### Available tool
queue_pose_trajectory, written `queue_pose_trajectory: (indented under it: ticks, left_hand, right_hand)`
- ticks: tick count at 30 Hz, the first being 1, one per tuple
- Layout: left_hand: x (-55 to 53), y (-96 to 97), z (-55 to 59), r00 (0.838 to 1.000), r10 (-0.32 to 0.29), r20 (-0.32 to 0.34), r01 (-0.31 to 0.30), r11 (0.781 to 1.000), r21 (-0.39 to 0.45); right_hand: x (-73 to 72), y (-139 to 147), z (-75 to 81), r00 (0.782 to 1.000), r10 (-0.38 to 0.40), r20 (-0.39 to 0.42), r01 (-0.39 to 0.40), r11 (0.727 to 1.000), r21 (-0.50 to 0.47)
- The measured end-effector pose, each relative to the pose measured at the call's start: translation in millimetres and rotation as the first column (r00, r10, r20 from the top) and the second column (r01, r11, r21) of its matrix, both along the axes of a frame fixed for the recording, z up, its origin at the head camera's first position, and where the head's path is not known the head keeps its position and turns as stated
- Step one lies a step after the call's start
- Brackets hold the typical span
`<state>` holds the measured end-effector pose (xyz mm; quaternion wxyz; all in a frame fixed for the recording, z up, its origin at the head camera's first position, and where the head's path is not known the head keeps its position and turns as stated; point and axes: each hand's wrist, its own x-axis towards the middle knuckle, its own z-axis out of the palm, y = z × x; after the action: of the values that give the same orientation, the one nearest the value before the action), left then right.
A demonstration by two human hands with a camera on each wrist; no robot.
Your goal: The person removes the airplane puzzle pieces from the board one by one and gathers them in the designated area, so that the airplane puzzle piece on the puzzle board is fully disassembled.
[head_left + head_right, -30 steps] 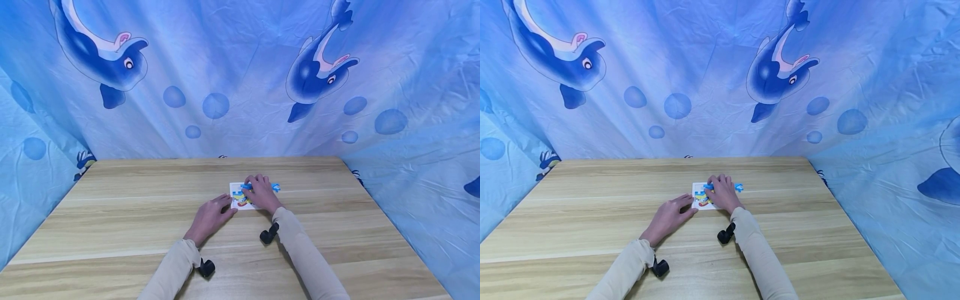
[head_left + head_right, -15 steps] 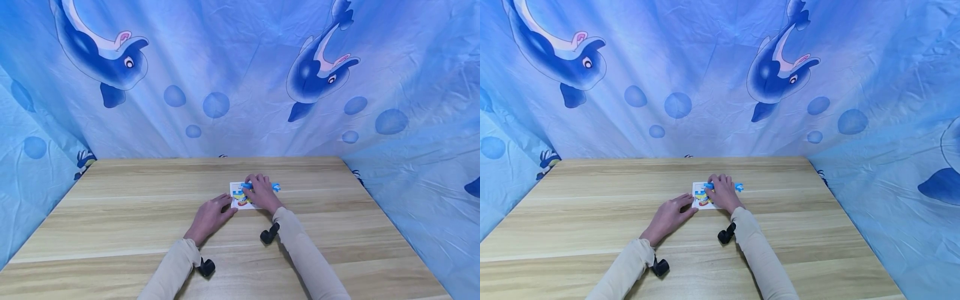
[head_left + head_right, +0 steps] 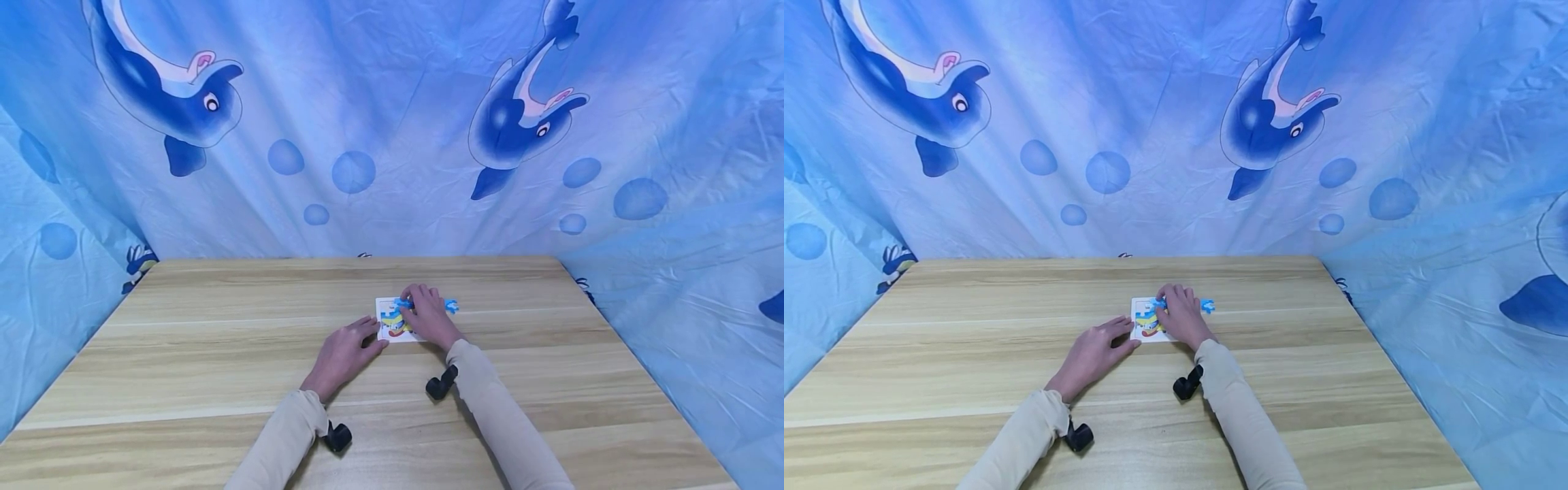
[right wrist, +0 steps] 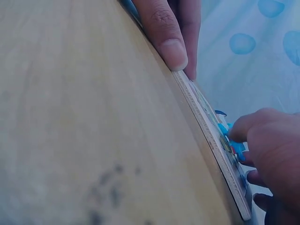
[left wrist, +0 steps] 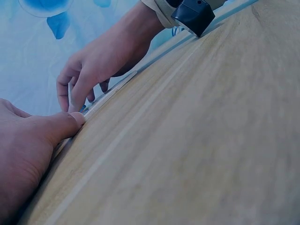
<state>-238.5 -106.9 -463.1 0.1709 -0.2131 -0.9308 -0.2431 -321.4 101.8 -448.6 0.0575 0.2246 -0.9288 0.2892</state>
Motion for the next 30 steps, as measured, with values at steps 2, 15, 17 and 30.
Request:
queue_pose_trajectory:
  ticks: [2, 15, 17, 30]
  left_hand:
    - [0.0, 0.1, 0.0, 1.000, 0.000, 0.002, 0.000, 1.000, 0.002]
    - [0.5, 0.6, 0.7, 1.000, 0.009, 0.011, -0.009, 1.000, -0.003]
    - [0.1, 0.6, 0.3, 1.000, 0.012, 0.010, -0.012, 1.000, -0.004]
    - [-0.7, 0.5, -0.7, 1.000, 0.013, 0.008, -0.013, 1.000, 0.007]
  right_hand:
    - [0.9, -0.2, 0.8, 1.000, -0.004, -0.002, 0.004, 1.000, -0.018]
    - [3.8, 1.0, 1.2, 1.000, -0.003, -0.019, 0.002, 0.999, -0.036]
    - [3.8, 1.1, 1.6, 1.000, -0.002, -0.020, 0.001, 1.000, -0.022]
    - [3.4, 1.0, 2.9, 0.998, 0.017, -0.055, -0.015, 0.999, 0.035]
